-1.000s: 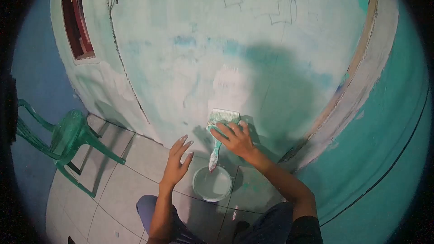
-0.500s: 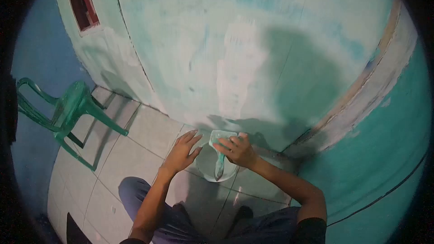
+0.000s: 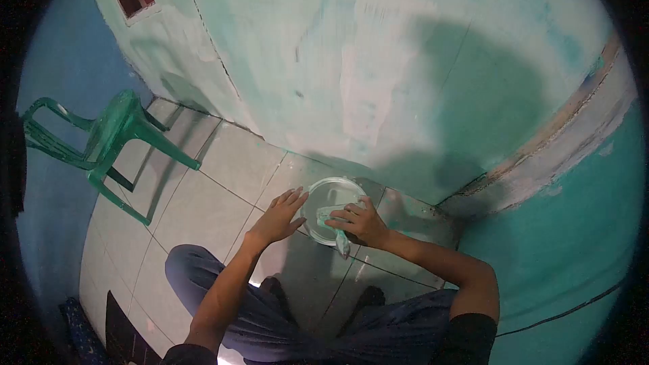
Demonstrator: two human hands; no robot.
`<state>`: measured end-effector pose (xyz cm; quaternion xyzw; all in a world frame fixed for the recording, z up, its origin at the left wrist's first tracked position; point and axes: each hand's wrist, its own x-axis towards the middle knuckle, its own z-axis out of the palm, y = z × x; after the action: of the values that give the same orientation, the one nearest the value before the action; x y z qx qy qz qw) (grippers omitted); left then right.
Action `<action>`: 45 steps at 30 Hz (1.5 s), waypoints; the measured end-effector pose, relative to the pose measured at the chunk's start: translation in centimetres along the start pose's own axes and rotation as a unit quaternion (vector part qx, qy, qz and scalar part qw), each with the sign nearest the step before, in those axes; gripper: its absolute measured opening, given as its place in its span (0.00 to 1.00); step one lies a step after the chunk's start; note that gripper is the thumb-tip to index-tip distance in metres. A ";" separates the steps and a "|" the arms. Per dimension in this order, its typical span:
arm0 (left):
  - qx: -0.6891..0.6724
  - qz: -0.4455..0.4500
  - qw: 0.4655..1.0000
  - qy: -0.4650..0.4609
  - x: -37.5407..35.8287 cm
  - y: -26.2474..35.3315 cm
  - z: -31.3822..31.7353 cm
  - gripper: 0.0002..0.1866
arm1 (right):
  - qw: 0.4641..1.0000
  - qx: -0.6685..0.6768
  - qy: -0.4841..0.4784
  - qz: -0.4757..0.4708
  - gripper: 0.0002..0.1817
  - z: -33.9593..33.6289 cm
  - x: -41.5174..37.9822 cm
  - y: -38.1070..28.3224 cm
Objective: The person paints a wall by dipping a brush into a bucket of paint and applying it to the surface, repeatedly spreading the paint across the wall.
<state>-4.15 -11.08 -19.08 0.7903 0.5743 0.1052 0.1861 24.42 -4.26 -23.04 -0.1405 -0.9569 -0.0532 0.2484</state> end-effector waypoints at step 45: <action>0.051 0.158 0.956 0.241 0.0 5.8 -10.7 0.18 | 0.993 -0.014 0.121 -0.006 0.18 -8.8 8.4 -0.1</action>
<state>-3.21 -10.83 -7.00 0.8307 0.4746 0.2906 -0.0175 21.38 -3.79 -11.29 -0.1305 -0.9200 -0.0847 0.3597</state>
